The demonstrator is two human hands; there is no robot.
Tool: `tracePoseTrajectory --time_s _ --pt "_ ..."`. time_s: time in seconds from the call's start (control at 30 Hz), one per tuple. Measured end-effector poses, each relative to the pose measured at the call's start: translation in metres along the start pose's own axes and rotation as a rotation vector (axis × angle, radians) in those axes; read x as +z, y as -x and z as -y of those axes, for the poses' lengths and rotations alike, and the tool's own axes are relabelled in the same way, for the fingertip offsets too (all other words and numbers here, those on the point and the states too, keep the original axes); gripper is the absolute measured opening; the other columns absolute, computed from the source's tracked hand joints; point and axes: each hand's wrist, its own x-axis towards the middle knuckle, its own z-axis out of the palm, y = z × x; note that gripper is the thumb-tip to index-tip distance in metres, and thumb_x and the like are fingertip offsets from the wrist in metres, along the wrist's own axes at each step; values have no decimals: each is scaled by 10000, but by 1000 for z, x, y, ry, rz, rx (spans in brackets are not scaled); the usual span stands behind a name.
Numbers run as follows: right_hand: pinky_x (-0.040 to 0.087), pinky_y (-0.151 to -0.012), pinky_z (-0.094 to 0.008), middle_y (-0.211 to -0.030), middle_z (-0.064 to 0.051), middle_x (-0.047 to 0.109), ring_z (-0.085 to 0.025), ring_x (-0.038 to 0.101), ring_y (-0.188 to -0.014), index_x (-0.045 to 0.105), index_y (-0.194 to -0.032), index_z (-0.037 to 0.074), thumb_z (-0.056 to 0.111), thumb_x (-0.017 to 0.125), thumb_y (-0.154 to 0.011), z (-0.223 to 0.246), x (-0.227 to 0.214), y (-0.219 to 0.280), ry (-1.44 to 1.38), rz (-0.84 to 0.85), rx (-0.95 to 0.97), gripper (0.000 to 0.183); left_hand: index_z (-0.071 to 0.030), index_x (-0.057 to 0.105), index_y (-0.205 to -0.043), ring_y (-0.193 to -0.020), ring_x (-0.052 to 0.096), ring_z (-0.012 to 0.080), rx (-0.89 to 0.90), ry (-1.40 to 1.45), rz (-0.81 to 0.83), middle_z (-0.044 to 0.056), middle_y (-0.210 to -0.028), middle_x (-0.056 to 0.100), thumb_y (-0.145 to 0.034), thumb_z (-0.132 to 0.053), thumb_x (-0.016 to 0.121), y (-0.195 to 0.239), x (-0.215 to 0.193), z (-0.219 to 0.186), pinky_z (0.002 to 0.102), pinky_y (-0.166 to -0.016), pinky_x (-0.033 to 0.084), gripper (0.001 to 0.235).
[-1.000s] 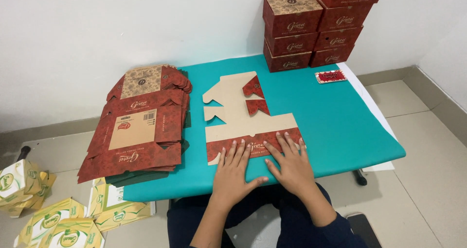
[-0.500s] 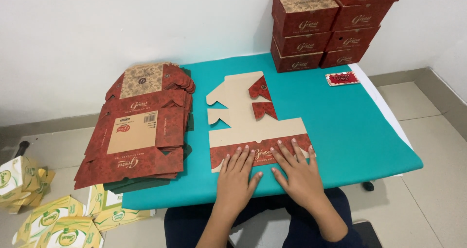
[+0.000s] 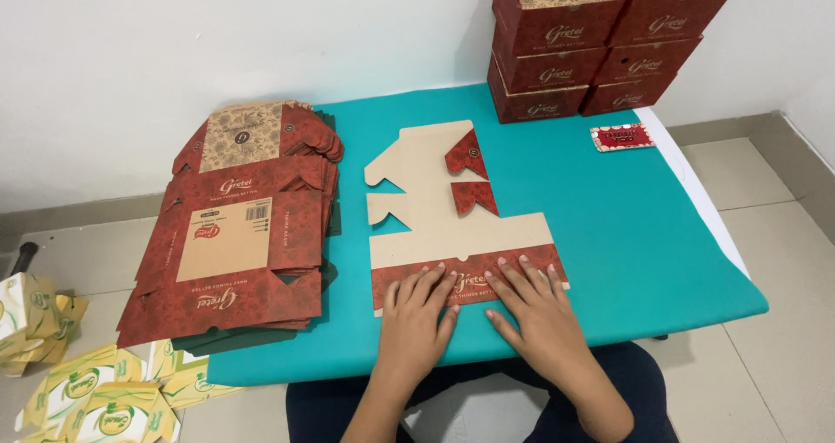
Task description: The person assembles a flat cardboard box by folding its sides and tucking in the flaps. They then place a small red card inside the box and close the lid.
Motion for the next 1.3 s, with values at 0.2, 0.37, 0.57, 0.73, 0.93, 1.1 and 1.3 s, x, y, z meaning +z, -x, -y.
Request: tracePoseTrajectory --time_s 0.2,0.37,0.57,0.73,0.93,1.1,1.3 --pt "207 -1101 -501 -1450 -8 405 -266 287 -1374 440 -1392 236 474 471 -903 0 3 7 33 29 2 544 -104 585 -1229 -1095 508 257 -17 80 25 51 -1200 580 -918 -297 526 2 -14 -6 460 -929 361 372" --pt "242 -1087 -505 -1421 4 454 -267 353 -1337 488 -1356 248 462 529 -872 0 -6 7 -9 -8 -6 531 -114 591 -1220 -1120 481 265 15 79 33 57 -1214 568 -900 -318 555 2 -12 -2 450 -917 377 380" --pt "233 -1096 -477 -1386 -40 467 -286 337 -1333 515 -1317 199 478 533 -874 -12 -20 -6 -68 137 -35 523 -123 533 -1306 -1192 449 276 54 18 96 84 -1306 525 -919 -408 522 3 -15 6 444 -924 378 480" --pt "287 -1074 -467 -1252 -58 592 -268 481 -1224 581 -1201 149 370 568 -874 -23 -28 -46 -136 145 -66 395 -83 543 -1247 -1166 470 299 1 -52 18 108 -1250 544 -871 -354 602 -17 -28 21 442 -950 387 467" --pt "447 -887 -420 -1171 -100 620 -292 535 -1130 610 -1106 60 381 636 -837 -30 -27 -88 -192 329 -191 419 -34 458 -1341 -1214 406 311 49 -65 202 112 -1303 474 -640 -581 787 -2 3 24 485 -1035 311 949" --pt "258 -1081 -518 -1429 -138 384 -384 283 -1358 413 -1370 159 423 619 -842 -30 12 -140 97 4 -394 624 -17 383 -1397 -1362 313 306 -18 -195 27 139 -1444 398 -920 -606 385 12 16 3 495 -1124 190 758" --pt "122 -1148 -617 -1328 -96 553 -318 397 -1344 569 -1245 127 246 490 -874 -53 2 -131 567 -20 -284 398 -29 387 -1395 -1365 308 291 -55 -101 12 120 -1449 396 -906 -613 421 13 11 1 481 -1124 180 762"
